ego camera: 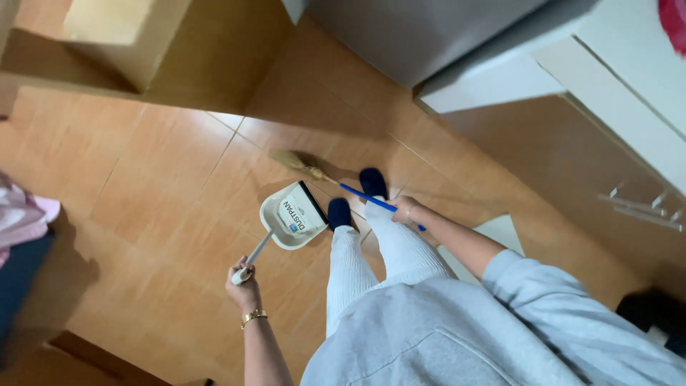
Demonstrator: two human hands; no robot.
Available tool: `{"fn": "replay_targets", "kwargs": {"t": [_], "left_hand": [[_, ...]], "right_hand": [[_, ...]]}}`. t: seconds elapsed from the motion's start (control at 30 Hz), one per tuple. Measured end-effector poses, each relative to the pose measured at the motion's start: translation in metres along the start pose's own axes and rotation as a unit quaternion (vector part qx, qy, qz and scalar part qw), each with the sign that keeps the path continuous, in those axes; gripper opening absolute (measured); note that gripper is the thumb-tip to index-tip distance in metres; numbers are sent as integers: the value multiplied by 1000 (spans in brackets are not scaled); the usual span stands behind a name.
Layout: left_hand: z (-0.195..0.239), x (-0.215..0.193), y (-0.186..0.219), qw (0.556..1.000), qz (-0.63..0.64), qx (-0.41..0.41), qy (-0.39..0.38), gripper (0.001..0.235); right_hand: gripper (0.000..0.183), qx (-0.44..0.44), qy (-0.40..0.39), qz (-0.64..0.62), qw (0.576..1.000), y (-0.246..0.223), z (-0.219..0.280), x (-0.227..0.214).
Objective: The person sweeps a tiled floor using a broom and dustpan, moving around furniture and collecting debris into the dustpan. The person navigates around chairs, a bed, and a wooden cabinet while sweeping.
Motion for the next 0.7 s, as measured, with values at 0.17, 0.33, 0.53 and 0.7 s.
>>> {"fn": "replay_targets", "kwargs": {"t": [0.17,0.33,0.53,0.7], "left_hand": [[13,-12,-17,997,24,1,70,32],[32,-4,-45,986,38,-16,163,31],[36,33,-77,972,51,-30,228,32],[25,59,-61,967,46,-58,245,27]], "right_hand": [[67,-69,70,107,989,-13,45,-129],[70,-176,179,19,968,63,-103,-197],[50,96,170,92,976,-16,-87,-187],[37,10,28,252,967,-57,-52,-71]]}}
Point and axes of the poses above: each hand's wrist, its own z-axis away from the middle knuckle, its own x-axis out of the palm, y = z × x, the point moved 3 cm from there along -z, towards the middle knuckle, and after that the axes turned 4 degrees about -x, right-handed, at the moved point
